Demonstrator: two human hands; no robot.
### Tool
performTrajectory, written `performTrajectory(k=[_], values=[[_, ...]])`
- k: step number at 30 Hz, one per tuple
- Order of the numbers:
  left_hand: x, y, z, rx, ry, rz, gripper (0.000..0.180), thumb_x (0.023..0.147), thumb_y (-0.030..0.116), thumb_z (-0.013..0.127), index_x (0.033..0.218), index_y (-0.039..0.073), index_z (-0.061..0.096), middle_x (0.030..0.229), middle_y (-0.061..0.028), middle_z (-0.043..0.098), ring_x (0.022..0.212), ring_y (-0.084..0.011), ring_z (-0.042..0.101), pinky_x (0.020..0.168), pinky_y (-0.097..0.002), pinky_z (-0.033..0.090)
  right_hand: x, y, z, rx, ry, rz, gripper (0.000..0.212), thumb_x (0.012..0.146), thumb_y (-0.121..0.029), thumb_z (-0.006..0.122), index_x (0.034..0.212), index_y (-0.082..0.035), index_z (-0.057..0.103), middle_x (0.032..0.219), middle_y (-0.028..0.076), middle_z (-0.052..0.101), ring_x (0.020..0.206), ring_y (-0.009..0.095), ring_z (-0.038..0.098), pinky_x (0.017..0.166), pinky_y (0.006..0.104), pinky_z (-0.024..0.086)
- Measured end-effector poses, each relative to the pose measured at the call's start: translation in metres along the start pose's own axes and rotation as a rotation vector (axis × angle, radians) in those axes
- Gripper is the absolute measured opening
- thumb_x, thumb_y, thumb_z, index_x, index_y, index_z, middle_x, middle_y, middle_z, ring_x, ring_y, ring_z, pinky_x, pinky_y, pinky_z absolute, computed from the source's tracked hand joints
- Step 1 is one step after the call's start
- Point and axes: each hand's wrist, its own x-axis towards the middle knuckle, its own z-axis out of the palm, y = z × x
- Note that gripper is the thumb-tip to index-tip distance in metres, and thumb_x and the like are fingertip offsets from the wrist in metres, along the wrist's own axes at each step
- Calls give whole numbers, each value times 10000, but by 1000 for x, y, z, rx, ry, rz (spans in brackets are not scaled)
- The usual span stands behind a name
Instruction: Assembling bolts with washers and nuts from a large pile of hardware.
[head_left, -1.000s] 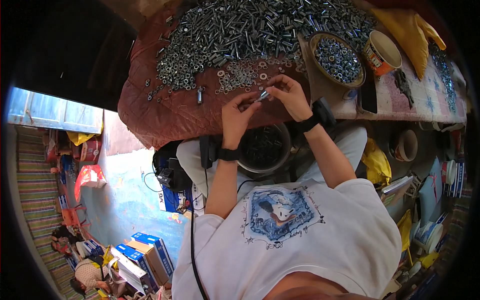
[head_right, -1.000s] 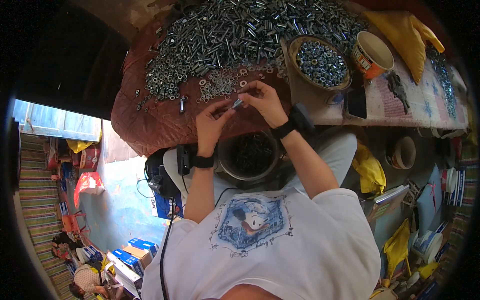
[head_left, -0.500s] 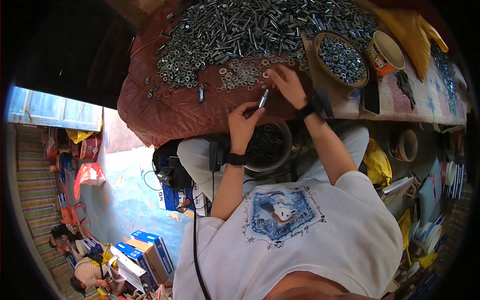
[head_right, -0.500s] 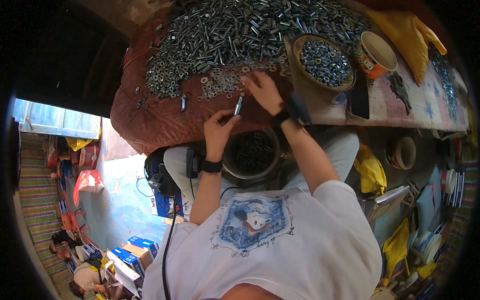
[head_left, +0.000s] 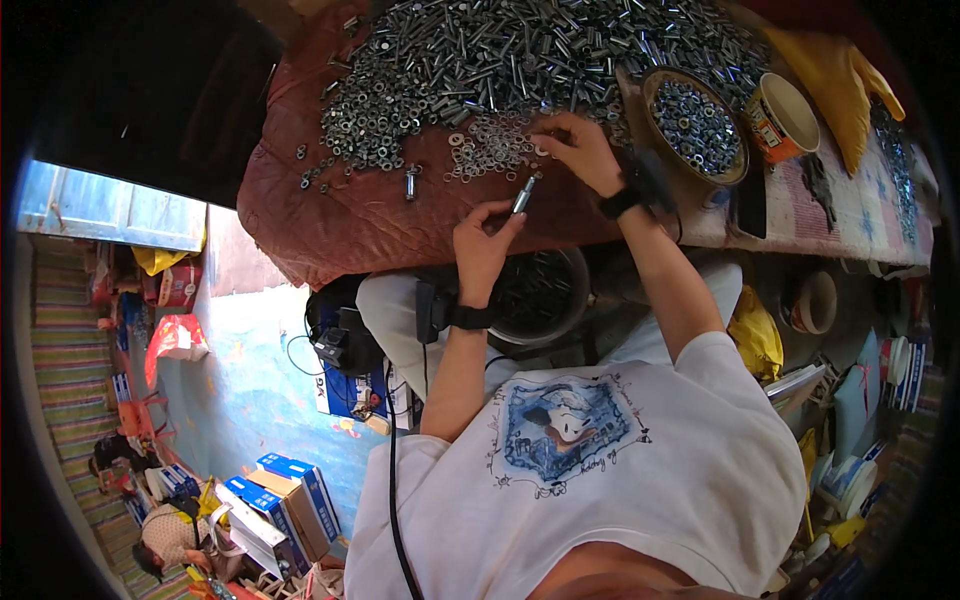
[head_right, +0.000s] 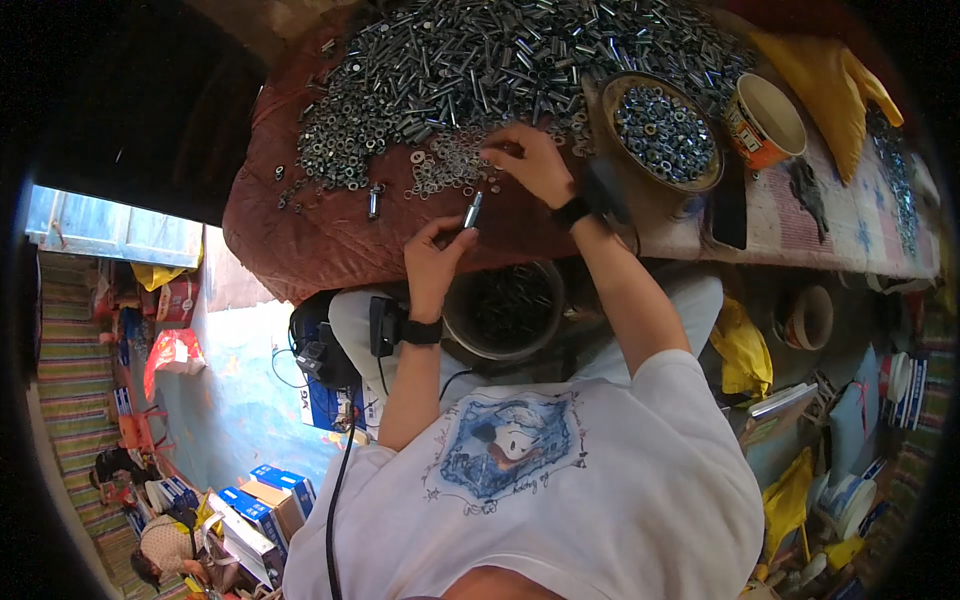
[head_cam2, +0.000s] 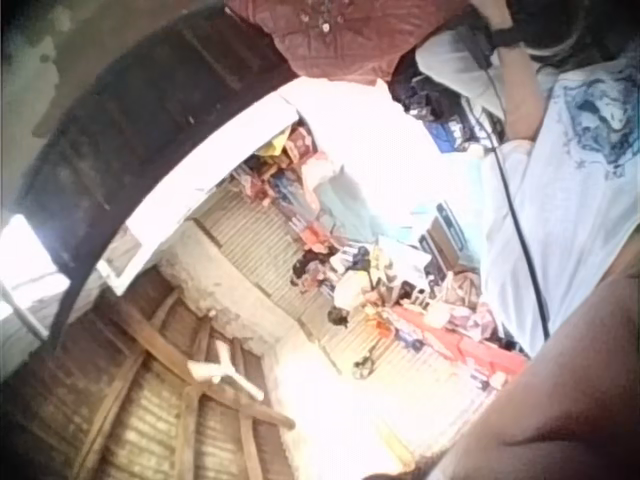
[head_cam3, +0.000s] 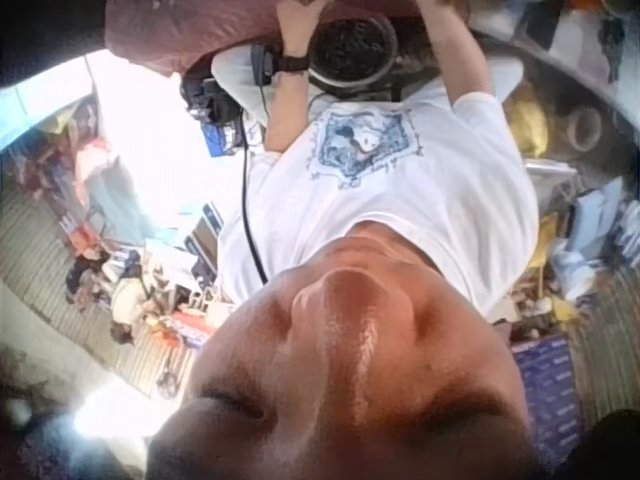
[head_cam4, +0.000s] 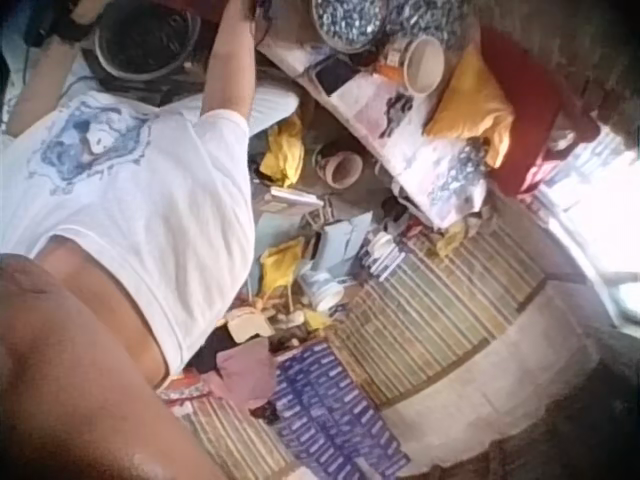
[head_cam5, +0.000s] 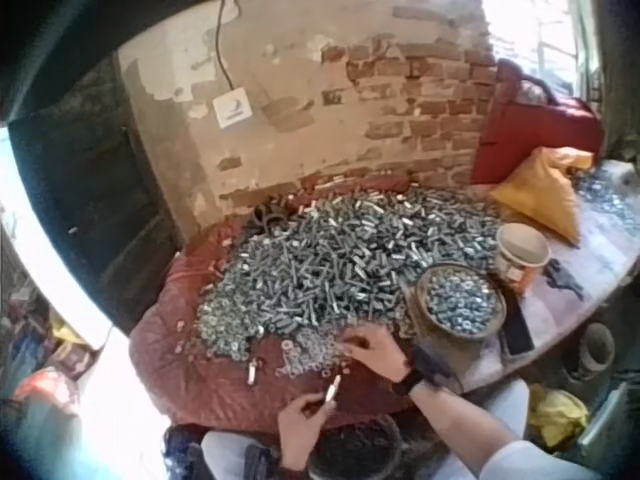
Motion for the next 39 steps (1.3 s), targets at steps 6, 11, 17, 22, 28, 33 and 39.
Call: performTrajectory(k=[6, 11, 17, 22, 28, 33, 39], values=[[1, -2, 3, -22, 17, 53, 196, 750, 29, 677, 926, -38, 624, 800, -33, 642, 733, -64, 569, 649, -196, 449, -31, -19, -1, 97, -189, 31, 186, 782, -136, 659, 906, 0, 634, 835, 41, 627, 779, 88, 556, 704, 243, 440], [-3, -1, 4, 116, 10, 111, 155, 762, 3, 654, 908, -36, 619, 821, -31, 631, 716, -60, 576, 624, -179, 458, -42, -25, -5, 246, -306, 92, 147, 797, -64, 637, 916, 16, 600, 885, 24, 596, 829, 69, 535, 720, 210, 432], [-3, 1, 11, -59, -28, 105, 184, 769, -23, 628, 951, -42, 605, 870, -42, 629, 753, -68, 580, 667, -192, 469, -46, -12, -3, 158, -314, 124, 161, 792, -55, 638, 929, 20, 604, 884, 33, 609, 814, 79, 554, 717, 221, 449], [-1, -3, 11, -39, -31, 106, 190, 760, 2, 654, 943, -29, 612, 864, -45, 639, 771, -74, 586, 683, -204, 466, -47, -16, -4, 182, -302, 92, 180, 790, -64, 645, 940, 26, 605, 853, 19, 612, 782, 61, 546, 688, 204, 446], [-1, -3, 6, 1, -21, 64, 207, 765, 12, 660, 955, -42, 597, 858, -63, 634, 759, -85, 594, 674, -194, 476, -8, 3, -20, 58, 34, 80, 264, 758, -174, 684, 922, 26, 632, 776, 78, 637, 678, 106, 567, 612, 238, 454], [0, -3, 4, 12, -16, 3, 212, 765, 26, 670, 954, -38, 597, 845, -67, 639, 748, -97, 607, 666, -200, 485, 39, 51, -27, -373, 84, -100, 231, 739, -202, 679, 906, -44, 657, 799, 119, 620, 715, 217, 595, 654, 312, 473], [0, -8, -3, -52, -5, 2, 221, 755, 51, 689, 949, -22, 610, 795, -52, 641, 706, -61, 582, 612, -186, 455, 47, 34, -12, -774, -140, 30, 172, 741, -168, 656, 843, -29, 645, 894, 133, 569, 787, 293, 576, 729, 362, 461]])
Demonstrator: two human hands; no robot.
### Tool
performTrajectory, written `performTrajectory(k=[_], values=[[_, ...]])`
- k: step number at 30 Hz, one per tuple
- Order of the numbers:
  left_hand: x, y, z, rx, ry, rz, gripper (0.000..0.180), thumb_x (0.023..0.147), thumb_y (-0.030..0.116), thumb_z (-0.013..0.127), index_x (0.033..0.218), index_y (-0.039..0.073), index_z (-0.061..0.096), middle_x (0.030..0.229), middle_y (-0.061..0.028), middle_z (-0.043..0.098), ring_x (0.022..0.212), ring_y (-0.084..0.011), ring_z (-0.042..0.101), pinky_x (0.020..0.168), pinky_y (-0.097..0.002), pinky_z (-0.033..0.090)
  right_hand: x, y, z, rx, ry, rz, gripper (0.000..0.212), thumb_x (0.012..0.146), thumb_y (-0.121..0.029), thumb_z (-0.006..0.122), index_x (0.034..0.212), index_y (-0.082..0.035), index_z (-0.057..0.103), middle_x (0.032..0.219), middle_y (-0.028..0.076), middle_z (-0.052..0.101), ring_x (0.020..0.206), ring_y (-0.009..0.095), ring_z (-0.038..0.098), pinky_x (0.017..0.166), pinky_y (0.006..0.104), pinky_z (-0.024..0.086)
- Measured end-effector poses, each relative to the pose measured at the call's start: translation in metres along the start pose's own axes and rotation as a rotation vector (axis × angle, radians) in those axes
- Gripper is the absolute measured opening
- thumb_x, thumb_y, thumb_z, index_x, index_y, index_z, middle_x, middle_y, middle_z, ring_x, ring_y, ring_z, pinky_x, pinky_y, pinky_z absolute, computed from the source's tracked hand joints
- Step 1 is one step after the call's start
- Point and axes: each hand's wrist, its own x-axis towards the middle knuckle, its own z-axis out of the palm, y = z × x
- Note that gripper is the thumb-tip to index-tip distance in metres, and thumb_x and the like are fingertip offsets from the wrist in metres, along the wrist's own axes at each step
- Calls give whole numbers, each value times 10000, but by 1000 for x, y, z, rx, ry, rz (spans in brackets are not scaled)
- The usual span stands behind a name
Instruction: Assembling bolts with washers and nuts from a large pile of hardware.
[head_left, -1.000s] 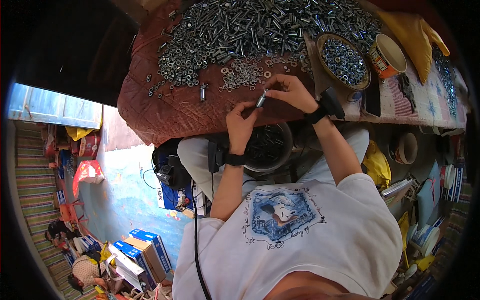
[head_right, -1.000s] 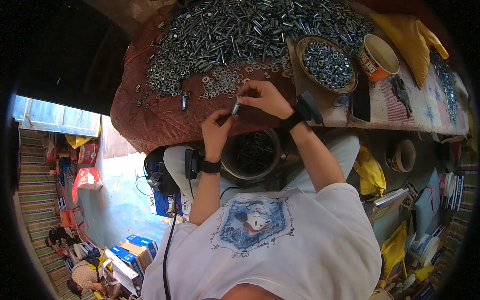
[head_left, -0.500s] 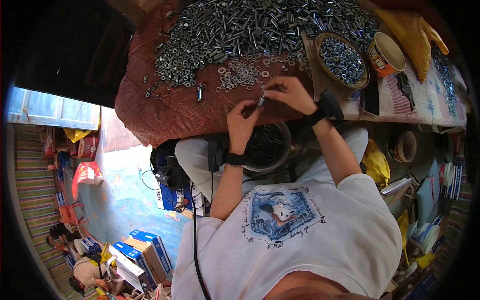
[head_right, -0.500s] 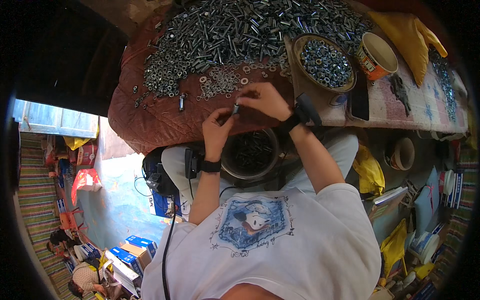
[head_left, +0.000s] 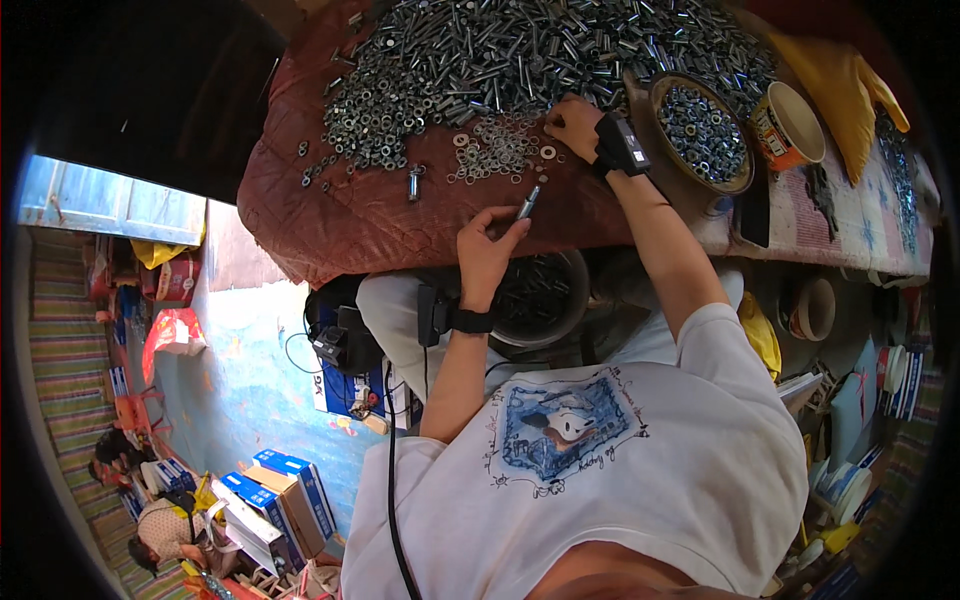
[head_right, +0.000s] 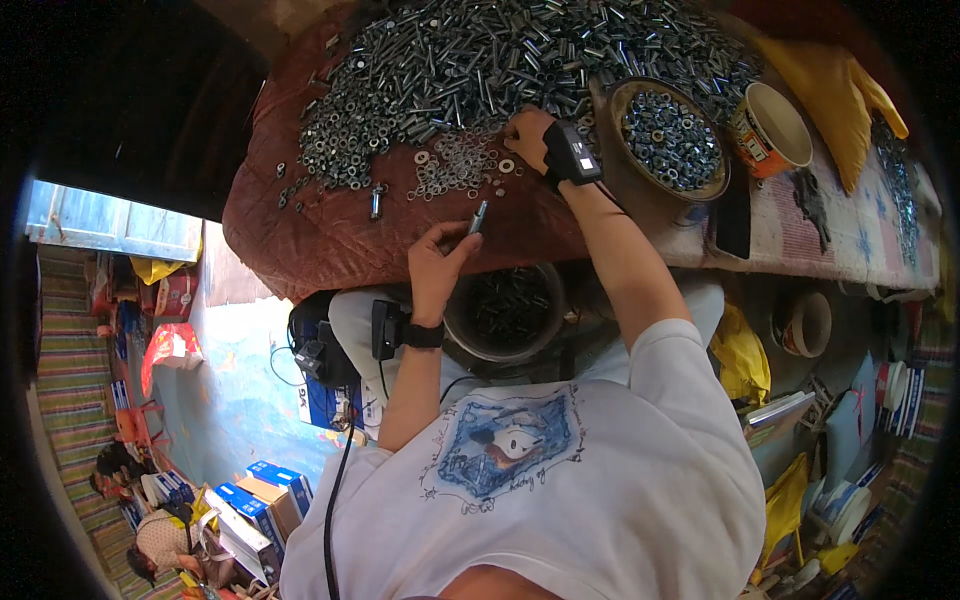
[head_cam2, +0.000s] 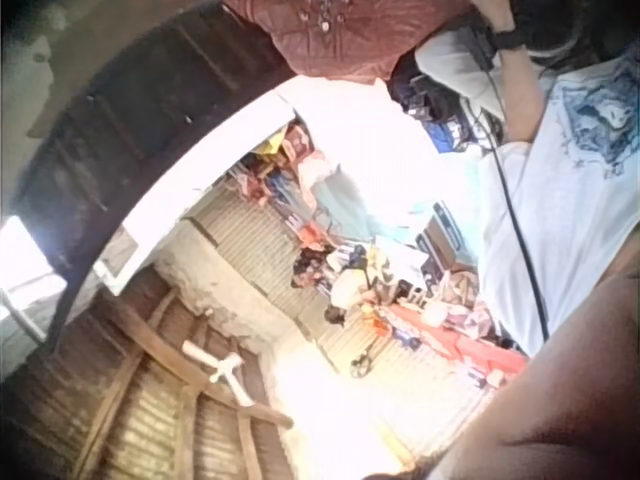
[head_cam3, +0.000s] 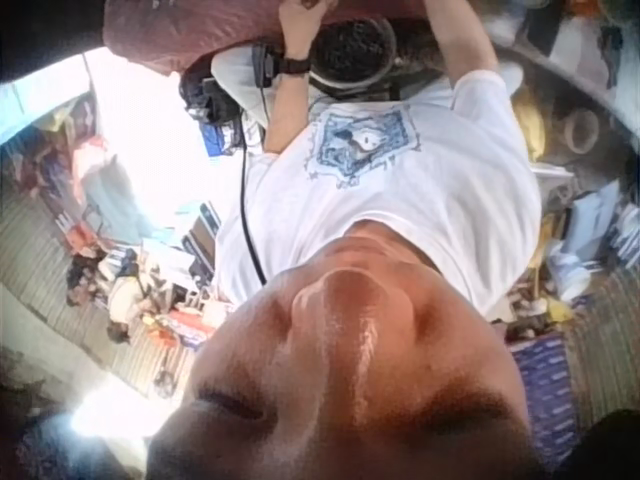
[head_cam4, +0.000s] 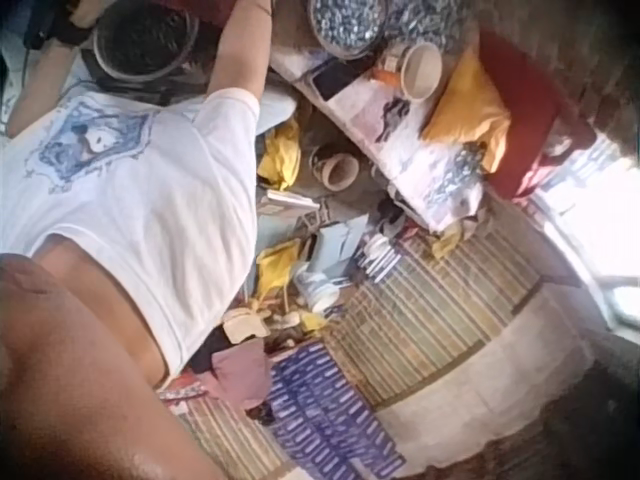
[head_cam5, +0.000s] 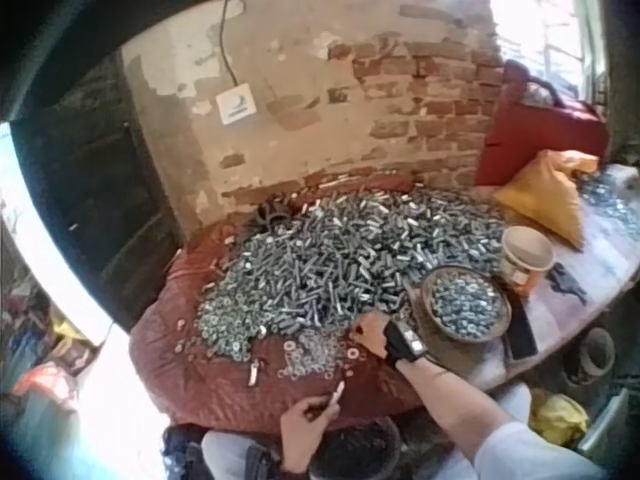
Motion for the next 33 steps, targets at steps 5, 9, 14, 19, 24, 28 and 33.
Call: performTrajectory(k=[5, 9, 14, 19, 24, 28, 33], values=[[2, -1, 0, 44, 23, 1, 193, 756, 43, 684, 922, -28, 614, 781, -41, 639, 702, -54, 579, 605, -178, 451, -1, 13, -2, -18, -24, -114, 154, 754, -156, 643, 849, -35, 642, 903, 122, 545, 821, 285, 563, 745, 354, 457], [0, 0, 2, -18, 24, 10, 192, 750, 50, 691, 912, -25, 619, 776, -33, 637, 702, -48, 573, 602, -178, 448, -6, 9, -6, 5, -17, -229, 173, 767, -148, 628, 898, -36, 629, 892, 116, 543, 839, 279, 557, 751, 347, 460], [0, 5, 4, 75, 18, 23, 198, 750, 62, 693, 911, -25, 618, 757, -27, 635, 694, -51, 576, 595, -181, 451, -12, 10, -13, -56, 7, -310, 209, 774, -132, 605, 958, -35, 609, 924, 123, 554, 862, 292, 555, 760, 354, 462], [9, 10, 7, 77, 35, 1, 199, 753, 76, 692, 905, -25, 613, 757, -31, 638, 667, -54, 578, 569, -186, 453, -19, -8, -28, -25, -14, -382, 227, 758, -166, 604, 944, -37, 602, 898, 128, 562, 882, 299, 544, 779, 387, 460], [20, 5, 10, 111, 36, -65, 197, 754, 82, 693, 901, -21, 611, 769, -36, 640, 662, -64, 582, 569, -195, 457, -39, -43, -56, 36, -77, -419, 225, 770, -150, 594, 963, -34, 605, 928, 132, 572, 890, 313, 551, 755, 387, 460], [22, -10, 15, 79, 85, 102, 140, 750, 66, 685, 852, -9, 625, 700, -37, 633, 616, -52, 561, 531, -200, 430, -53, -58, -67, 100, -76, -426, 246, 775, -132, 602, 1005, -46, 608, 915, 123, 570, 838, 296, 556, 719, 358, 451], [24, -14, 18, 13, 94, 178, 131, 744, 53, 688, 838, -9, 622, 711, -40, 641, 651, -64, 574, 582, -212, 445, -60, -63, -69, 169, -122, -469, 238, 780, -149, 613, 985, -28, 612, 916, 117, 576, 837, 280, 564, 723, 344, 452]])
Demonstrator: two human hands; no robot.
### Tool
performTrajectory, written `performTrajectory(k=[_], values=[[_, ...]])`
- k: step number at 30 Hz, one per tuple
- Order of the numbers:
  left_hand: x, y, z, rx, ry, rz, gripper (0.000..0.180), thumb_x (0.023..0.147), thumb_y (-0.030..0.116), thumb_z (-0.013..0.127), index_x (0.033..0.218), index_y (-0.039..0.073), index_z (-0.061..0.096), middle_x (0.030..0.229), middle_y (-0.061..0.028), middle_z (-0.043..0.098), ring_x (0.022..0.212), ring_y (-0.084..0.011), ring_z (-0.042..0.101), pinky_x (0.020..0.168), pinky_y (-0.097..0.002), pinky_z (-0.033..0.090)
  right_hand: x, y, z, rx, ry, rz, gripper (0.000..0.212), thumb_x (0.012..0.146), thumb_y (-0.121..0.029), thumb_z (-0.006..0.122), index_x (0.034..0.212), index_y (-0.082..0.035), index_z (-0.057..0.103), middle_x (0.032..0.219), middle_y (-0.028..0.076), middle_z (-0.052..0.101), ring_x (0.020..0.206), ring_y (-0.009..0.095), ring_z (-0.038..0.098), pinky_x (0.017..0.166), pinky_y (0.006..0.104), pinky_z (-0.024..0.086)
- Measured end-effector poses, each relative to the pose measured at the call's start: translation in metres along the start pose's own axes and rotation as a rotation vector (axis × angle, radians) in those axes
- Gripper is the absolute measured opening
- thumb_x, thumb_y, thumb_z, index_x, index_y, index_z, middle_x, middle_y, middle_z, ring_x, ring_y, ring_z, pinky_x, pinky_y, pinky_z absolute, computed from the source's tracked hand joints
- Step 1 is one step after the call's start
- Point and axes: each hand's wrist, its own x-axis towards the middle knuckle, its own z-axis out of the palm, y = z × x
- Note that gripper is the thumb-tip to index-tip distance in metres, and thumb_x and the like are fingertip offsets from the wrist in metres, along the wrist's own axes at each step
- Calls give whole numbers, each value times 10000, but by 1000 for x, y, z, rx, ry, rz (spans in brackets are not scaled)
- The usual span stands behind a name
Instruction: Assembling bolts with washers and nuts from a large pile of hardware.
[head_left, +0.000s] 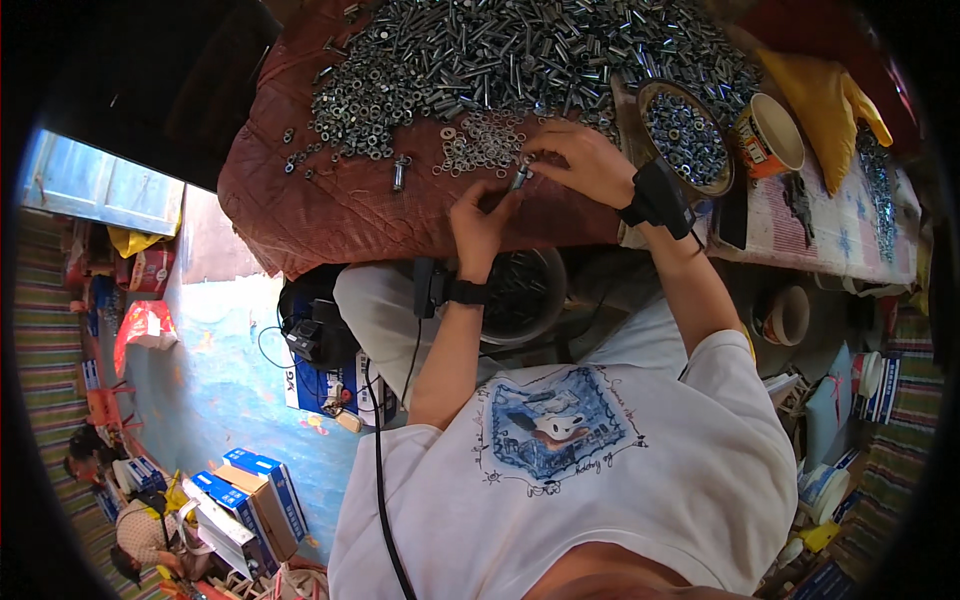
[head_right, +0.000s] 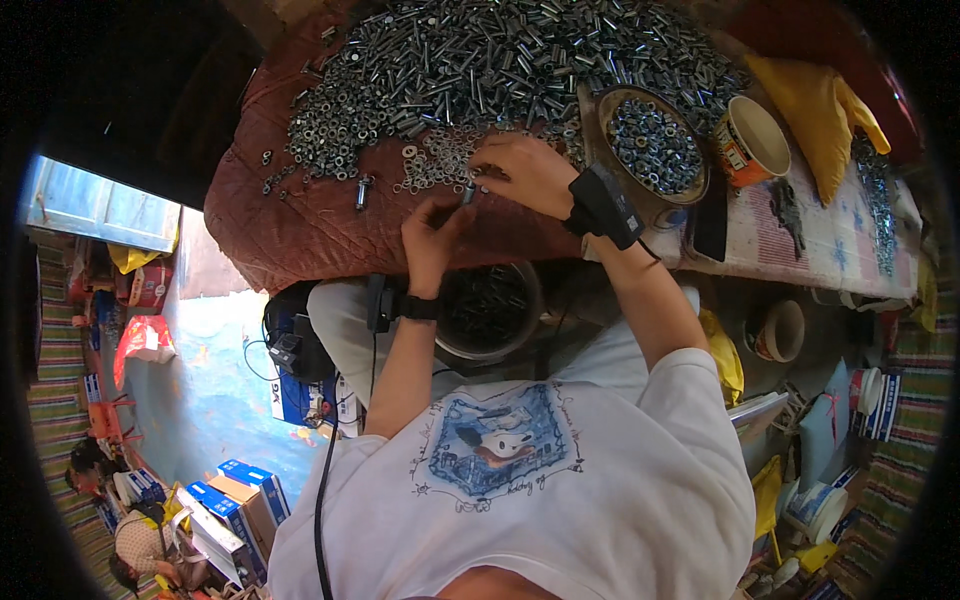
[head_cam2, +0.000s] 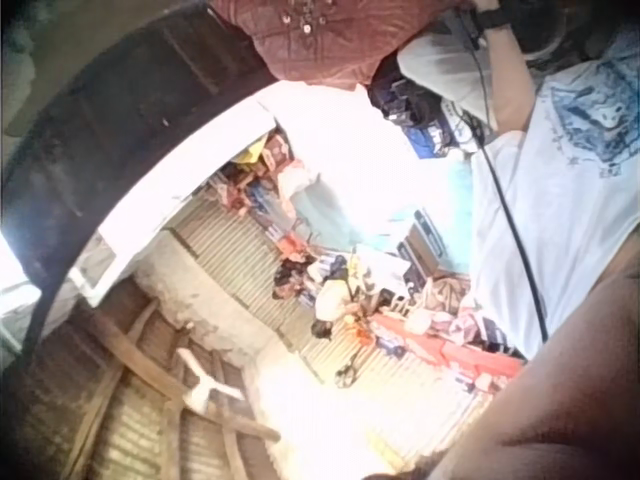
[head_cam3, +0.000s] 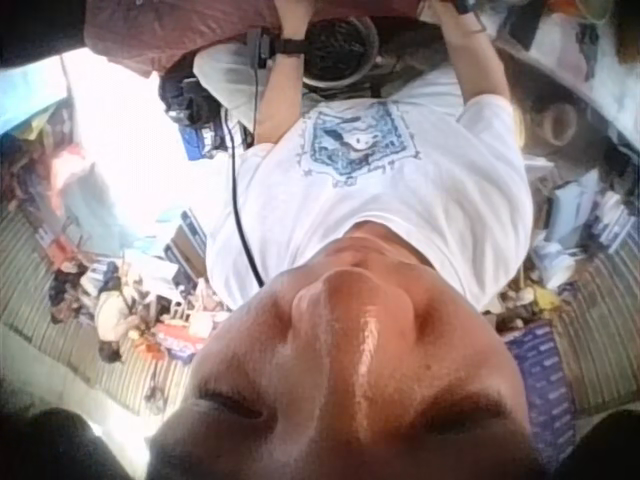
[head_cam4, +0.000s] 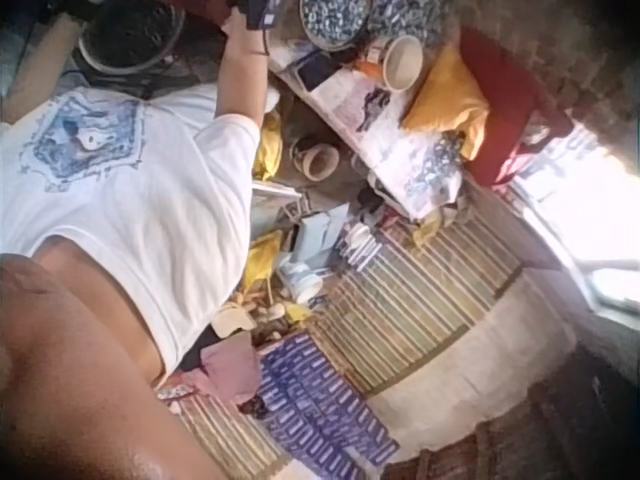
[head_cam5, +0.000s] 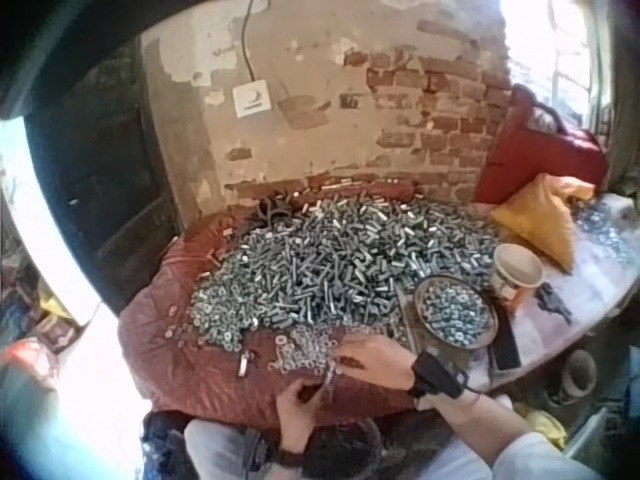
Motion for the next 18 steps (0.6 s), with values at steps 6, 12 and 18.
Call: performTrajectory(k=[6, 12, 18], values=[[-2, 1, 0, 1, -18, 7, 104, 766, 10, 657, 859, 3, 611, 780, -24, 634, 680, -57, 569, 566, -187, 451, 1, -6, -1, 106, -24, 33, 247, 764, -104, 631, 996, -20, 613, 910, 109, 591, 822, 256, 576, 716, 320, 454], [-5, 10, 3, -220, -49, 4, 135, 751, -40, 647, 873, -13, 597, 838, -26, 632, 754, -71, 582, 662, -205, 473, -3, -5, 12, 240, -33, 72, 246, 774, -91, 635, 993, 15, 603, 904, 110, 592, 786, 221, 572, 691, 298, 451], [-7, 5, 0, -301, -66, -16, 110, 782, -22, 626, 884, -10, 587, 843, -41, 625, 765, -90, 591, 688, -209, 478, -3, -16, 13, 280, -21, 161, 228, 795, -88, 622, 995, 20, 601, 871, 78, 574, 759, 153, 561, 642, 261, 438]])
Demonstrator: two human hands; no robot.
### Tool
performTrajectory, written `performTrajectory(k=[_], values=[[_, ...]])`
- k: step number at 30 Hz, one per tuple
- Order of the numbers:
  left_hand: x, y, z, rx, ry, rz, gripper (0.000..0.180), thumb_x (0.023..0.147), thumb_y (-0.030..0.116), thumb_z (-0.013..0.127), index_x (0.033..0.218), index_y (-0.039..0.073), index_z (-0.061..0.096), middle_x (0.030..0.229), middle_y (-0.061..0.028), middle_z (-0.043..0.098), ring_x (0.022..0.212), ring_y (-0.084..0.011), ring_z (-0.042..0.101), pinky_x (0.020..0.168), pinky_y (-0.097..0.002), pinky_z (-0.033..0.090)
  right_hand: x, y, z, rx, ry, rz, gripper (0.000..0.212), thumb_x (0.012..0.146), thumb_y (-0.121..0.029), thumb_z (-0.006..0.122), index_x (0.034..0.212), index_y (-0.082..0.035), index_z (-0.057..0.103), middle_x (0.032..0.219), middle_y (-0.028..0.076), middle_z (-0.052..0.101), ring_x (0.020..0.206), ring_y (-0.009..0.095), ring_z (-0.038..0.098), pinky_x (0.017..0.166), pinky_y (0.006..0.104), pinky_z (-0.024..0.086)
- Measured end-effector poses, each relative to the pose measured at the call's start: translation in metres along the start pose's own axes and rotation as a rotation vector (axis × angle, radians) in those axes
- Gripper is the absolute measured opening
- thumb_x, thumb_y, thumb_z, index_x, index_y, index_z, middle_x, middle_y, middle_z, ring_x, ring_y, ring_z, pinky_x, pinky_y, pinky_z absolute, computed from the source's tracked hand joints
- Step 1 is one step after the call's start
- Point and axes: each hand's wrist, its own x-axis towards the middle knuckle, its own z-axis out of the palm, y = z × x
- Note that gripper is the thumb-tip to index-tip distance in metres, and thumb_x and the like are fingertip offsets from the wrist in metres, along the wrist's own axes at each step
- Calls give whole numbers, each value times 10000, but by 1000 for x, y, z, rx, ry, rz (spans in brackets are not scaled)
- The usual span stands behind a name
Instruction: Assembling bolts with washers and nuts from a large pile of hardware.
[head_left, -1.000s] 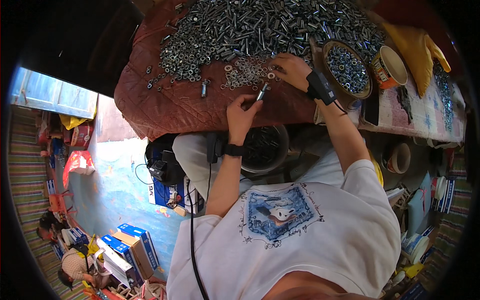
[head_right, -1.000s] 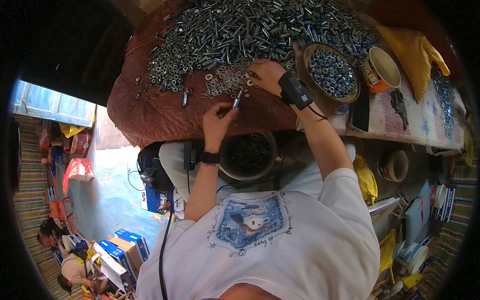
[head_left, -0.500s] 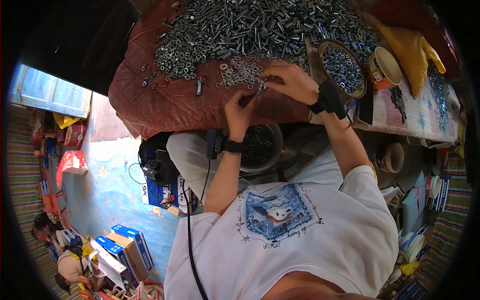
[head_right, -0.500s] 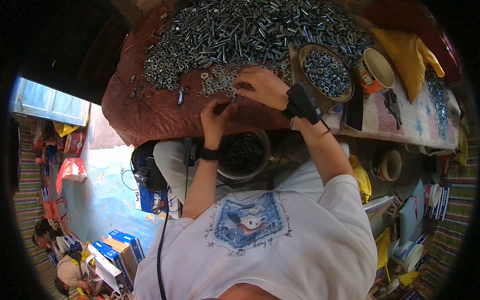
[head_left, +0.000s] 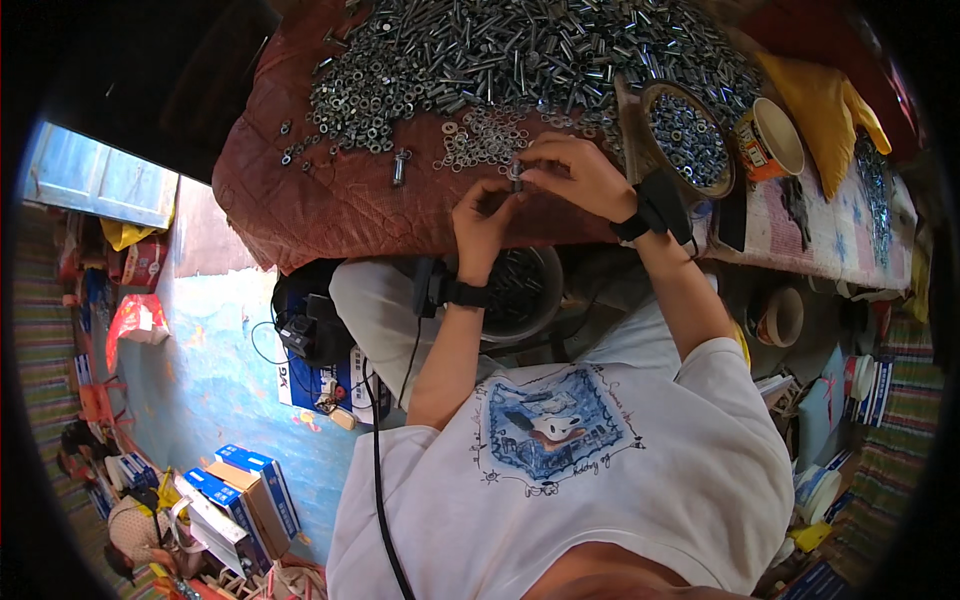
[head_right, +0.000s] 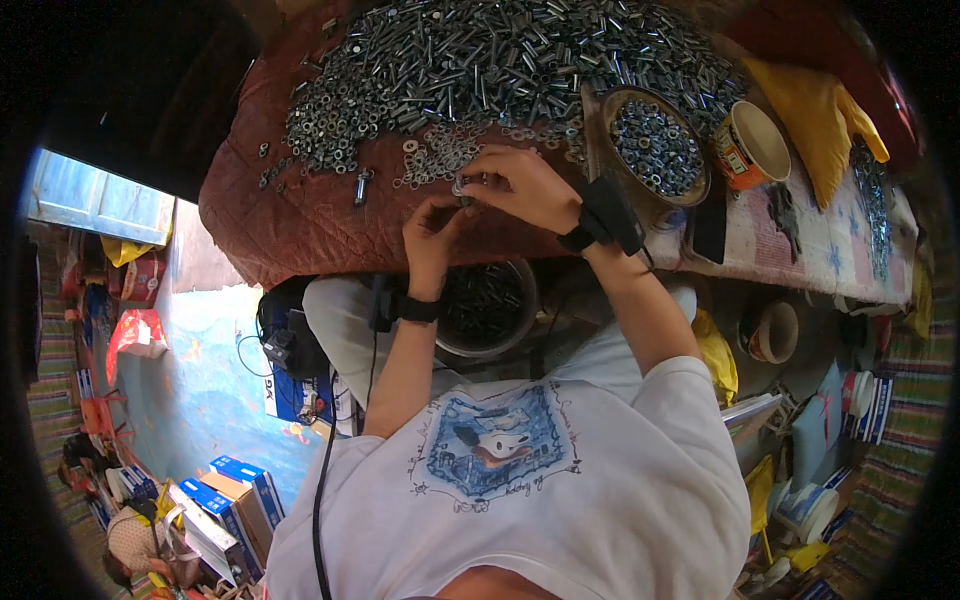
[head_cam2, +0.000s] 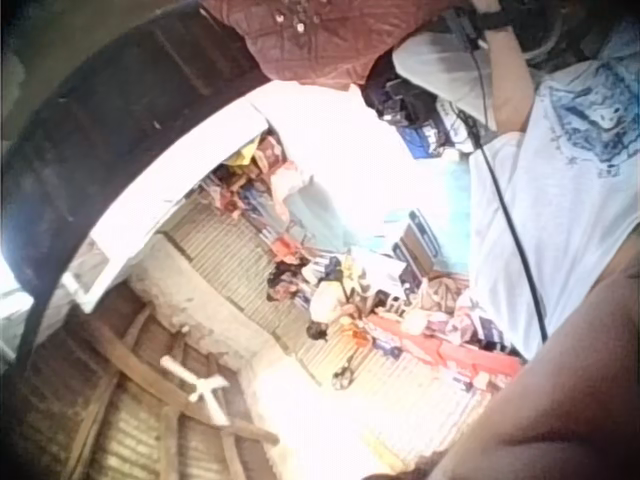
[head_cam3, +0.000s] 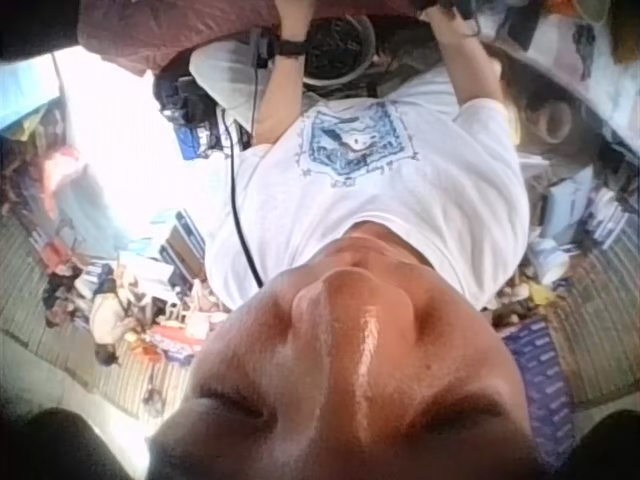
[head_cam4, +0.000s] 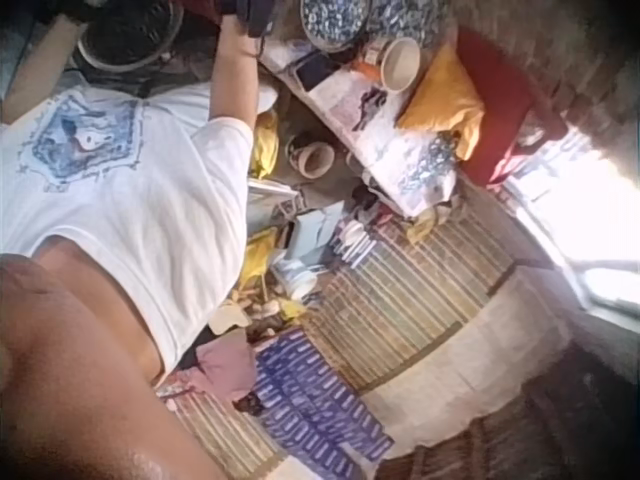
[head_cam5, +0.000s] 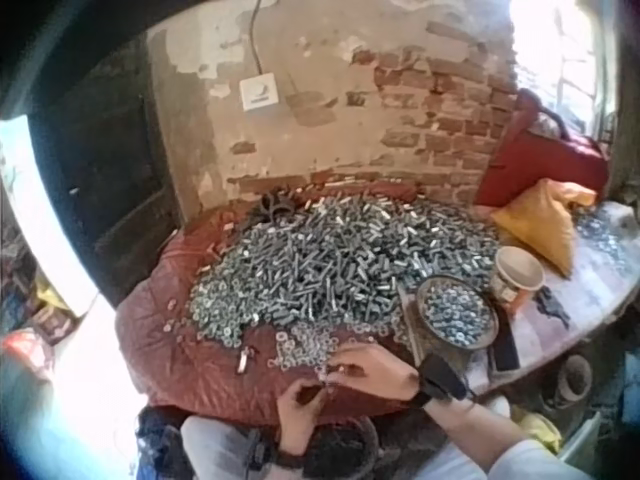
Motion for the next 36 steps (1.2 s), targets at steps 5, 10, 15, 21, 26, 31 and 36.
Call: performTrajectory(k=[5, 10, 15, 21, 26, 31, 36], values=[[0, 2, -5, 35, -9, -17, 135, 770, -27, 637, 895, -8, 591, 850, -41, 623, 783, -102, 594, 711, -219, 478, -1, 17, 14, 86, 139, -43, 233, 799, -158, 624, 969, 1, 615, 852, 105, 594, 723, 218, 582, 622, 291, 451], [-6, 11, -9, 120, 99, 0, 163, 740, -25, 670, 888, -16, 603, 830, -22, 621, 763, -70, 569, 684, -204, 463, 2, 56, 14, -100, 270, 131, 158, 815, -79, 576, 957, -29, 623, 849, 109, 589, 715, 182, 566, 612, 291, 439], [-13, 9, -27, 279, 152, 34, 181, 737, 10, 684, 899, -9, 606, 830, -35, 632, 759, -81, 576, 686, -201, 452, -1, 84, 21, -320, 232, 135, 135, 771, -64, 606, 900, -24, 612, 790, 106, 583, 726, 229, 566, 647, 332, 448], [-25, 15, -40, 286, 188, 17, 188, 738, 29, 689, 902, -12, 605, 852, -36, 631, 767, -77, 570, 696, -200, 446, 8, 88, 22, -236, 325, 192, 171, 754, -74, 627, 919, -41, 597, 827, 107, 578, 734, 239, 566, 650, 333, 446], [-28, 23, -45, 237, 200, -49, 186, 743, 30, 684, 907, -13, 608, 849, -26, 625, 766, -65, 554, 695, -198, 441, 46, 80, 34, -242, 355, 16, 158, 764, -97, 623, 904, -33, 591, 830, 98, 581, 732, 240, 570, 640, 328, 451], [-31, 27, -51, 452, 176, -1, 189, 734, 14, 678, 907, -13, 605, 874, -62, 638, 814, -93, 573, 749, -233, 447, 113, 77, 67, -294, 198, -107, 171, 755, -92, 583, 919, -55, 613, 896, 128, 559, 842, 301, 559, 779, 371, 457], [-35, 40, -54, 382, 148, -36, 204, 742, 5, 670, 930, -13, 593, 884, -72, 640, 826, -110, 602, 729, -234, 473, 162, 70, 90, -656, 235, -114, 187, 749, -106, 601, 932, -80, 631, 967, 125, 534, 920, 303, 519, 816, 394, 443]])
